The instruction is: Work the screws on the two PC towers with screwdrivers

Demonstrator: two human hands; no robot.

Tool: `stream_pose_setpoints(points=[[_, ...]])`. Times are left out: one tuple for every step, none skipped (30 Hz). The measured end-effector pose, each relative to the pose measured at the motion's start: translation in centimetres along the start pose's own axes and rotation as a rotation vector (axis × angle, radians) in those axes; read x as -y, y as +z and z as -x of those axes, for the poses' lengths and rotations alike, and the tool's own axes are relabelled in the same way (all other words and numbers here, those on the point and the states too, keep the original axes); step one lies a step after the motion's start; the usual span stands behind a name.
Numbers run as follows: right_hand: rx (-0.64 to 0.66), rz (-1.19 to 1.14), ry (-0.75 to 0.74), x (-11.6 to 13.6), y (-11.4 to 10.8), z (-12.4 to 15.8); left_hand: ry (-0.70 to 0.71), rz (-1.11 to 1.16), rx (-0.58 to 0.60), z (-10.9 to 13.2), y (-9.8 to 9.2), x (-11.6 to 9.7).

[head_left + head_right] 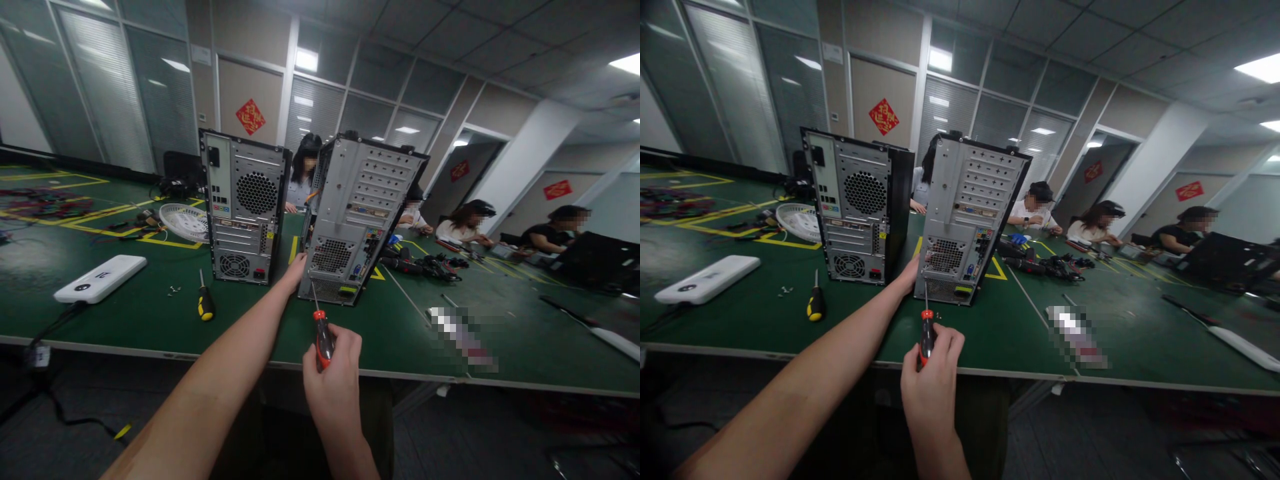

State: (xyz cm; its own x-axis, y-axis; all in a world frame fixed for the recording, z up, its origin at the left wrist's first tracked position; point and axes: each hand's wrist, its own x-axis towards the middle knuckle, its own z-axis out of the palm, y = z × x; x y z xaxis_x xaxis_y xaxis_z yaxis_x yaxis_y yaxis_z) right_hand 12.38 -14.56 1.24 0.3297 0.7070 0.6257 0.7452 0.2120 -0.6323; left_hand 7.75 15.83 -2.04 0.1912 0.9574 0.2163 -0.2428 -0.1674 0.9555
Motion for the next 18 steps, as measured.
stream_pose_setpoints(points=[[0.004, 0.004, 0.004, -0.03, 0.06, 0.03, -0.030, 0.007, -0.008, 0.08, 0.06, -0.21], [0.013, 0.007, 0.009, -0.04, 0.09, 0.05, -0.056, 0.015, -0.018, 0.17, 0.12, -0.40], [0.025, 0.008, 0.010, -0.05, 0.10, 0.06, -0.068, 0.019, -0.025, 0.25, 0.17, -0.58], [0.035, 0.008, 0.009, -0.06, 0.07, 0.06, -0.068, 0.021, -0.030, 0.33, 0.20, -0.72], [0.042, 0.010, 0.006, -0.08, 0.03, 0.04, -0.066, 0.023, -0.032, 0.39, 0.22, -0.83], [0.047, 0.014, 0.001, -0.11, -0.03, 0.00, -0.064, 0.024, -0.033, 0.44, 0.23, -0.89], [0.053, 0.022, -0.005, -0.14, -0.10, -0.04, -0.064, 0.024, -0.032, 0.47, 0.22, -0.91], [0.061, 0.032, -0.013, -0.19, -0.17, -0.07, -0.064, 0.023, -0.030, 0.47, 0.21, -0.89], [0.071, 0.046, -0.022, -0.23, -0.24, -0.11, -0.063, 0.020, -0.026, 0.45, 0.19, -0.86], [0.080, 0.060, -0.030, -0.27, -0.30, -0.13, -0.057, 0.017, -0.020, 0.42, 0.17, -0.81], [0.087, 0.072, -0.038, -0.29, -0.35, -0.15, -0.050, 0.014, -0.011, 0.38, 0.16, -0.75], [0.089, 0.078, -0.046, -0.28, -0.38, -0.14, -0.042, 0.014, -0.002, 0.34, 0.16, -0.70], [0.085, 0.077, -0.050, -0.23, -0.39, -0.13, -0.033, 0.016, 0.004, 0.32, 0.15, -0.66], [0.077, 0.070, -0.052, -0.17, -0.39, -0.10, -0.025, 0.019, 0.008, 0.31, 0.14, -0.63], [0.068, 0.057, -0.052, -0.09, -0.38, -0.07, -0.021, 0.024, 0.010, 0.32, 0.14, -0.61], [0.060, 0.046, -0.052, -0.01, -0.36, -0.04, -0.020, 0.031, 0.008, 0.34, 0.13, -0.60], [0.054, 0.040, -0.055, 0.07, -0.33, 0.00, -0.019, 0.036, 0.005, 0.37, 0.12, -0.61], [0.051, 0.042, -0.061, 0.12, -0.31, 0.03, -0.019, 0.040, 0.002, 0.41, 0.11, -0.63]])
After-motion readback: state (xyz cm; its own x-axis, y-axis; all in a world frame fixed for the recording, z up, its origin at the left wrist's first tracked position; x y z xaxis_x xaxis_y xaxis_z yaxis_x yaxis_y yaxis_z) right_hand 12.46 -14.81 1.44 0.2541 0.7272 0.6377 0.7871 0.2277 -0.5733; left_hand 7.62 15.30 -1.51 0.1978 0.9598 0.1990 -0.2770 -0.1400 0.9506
